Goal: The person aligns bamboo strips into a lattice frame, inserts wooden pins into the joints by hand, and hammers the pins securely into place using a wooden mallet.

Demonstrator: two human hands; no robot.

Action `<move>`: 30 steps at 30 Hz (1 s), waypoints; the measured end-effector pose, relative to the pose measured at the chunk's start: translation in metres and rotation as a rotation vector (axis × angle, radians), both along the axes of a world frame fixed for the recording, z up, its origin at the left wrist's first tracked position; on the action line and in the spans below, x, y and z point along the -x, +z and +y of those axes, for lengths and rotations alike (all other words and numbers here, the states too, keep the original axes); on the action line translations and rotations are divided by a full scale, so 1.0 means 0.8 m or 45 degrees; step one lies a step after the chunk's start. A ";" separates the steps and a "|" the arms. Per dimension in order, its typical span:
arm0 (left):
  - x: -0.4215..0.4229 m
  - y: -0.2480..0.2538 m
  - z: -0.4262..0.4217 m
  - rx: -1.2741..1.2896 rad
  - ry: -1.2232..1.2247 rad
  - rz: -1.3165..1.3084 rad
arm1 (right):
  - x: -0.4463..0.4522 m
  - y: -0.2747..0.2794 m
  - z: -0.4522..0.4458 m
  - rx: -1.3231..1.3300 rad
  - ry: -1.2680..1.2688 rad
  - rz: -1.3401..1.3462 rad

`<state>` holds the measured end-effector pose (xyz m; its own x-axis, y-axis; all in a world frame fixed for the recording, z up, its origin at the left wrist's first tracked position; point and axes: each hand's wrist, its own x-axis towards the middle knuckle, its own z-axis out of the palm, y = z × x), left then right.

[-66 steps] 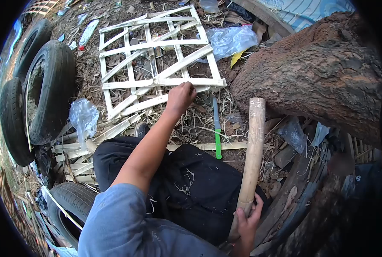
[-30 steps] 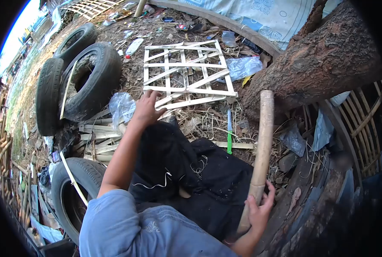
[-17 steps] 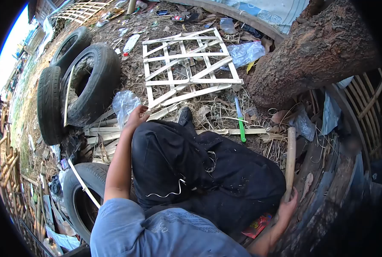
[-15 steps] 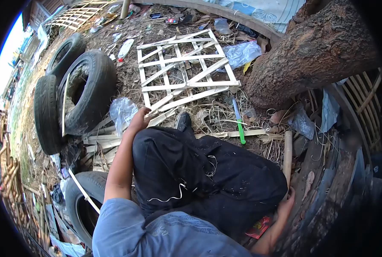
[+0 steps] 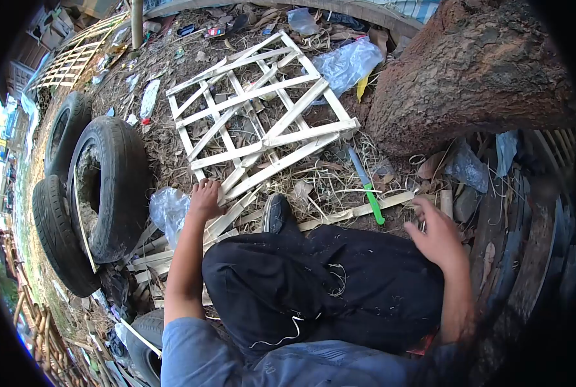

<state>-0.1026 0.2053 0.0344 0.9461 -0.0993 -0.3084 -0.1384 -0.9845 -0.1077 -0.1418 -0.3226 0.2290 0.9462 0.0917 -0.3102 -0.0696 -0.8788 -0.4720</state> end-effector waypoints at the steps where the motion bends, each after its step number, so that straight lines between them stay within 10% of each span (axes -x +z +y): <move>1: -0.005 -0.003 0.004 -0.019 -0.036 0.029 | -0.023 -0.020 0.031 0.051 0.152 0.177; 5: -0.015 0.025 -0.009 0.043 -0.084 0.067 | -0.114 -0.178 0.115 -0.406 0.002 0.677; 8: -0.012 0.074 -0.029 0.096 -0.014 0.099 | -0.144 -0.259 0.164 -0.535 -0.216 0.181; 18: -0.007 0.161 -0.085 0.126 -0.037 -0.045 | -0.178 -0.306 0.213 -0.601 -0.461 -0.017; 30: 0.002 0.076 -0.052 0.009 0.060 0.152 | -0.189 -0.319 0.210 -0.548 -0.368 -0.344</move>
<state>-0.1045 0.1634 0.0950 0.9062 -0.0582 -0.4189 -0.1035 -0.9909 -0.0863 0.0092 -0.1547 -0.0260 0.9920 -0.1173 -0.0467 -0.1055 -0.5675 -0.8166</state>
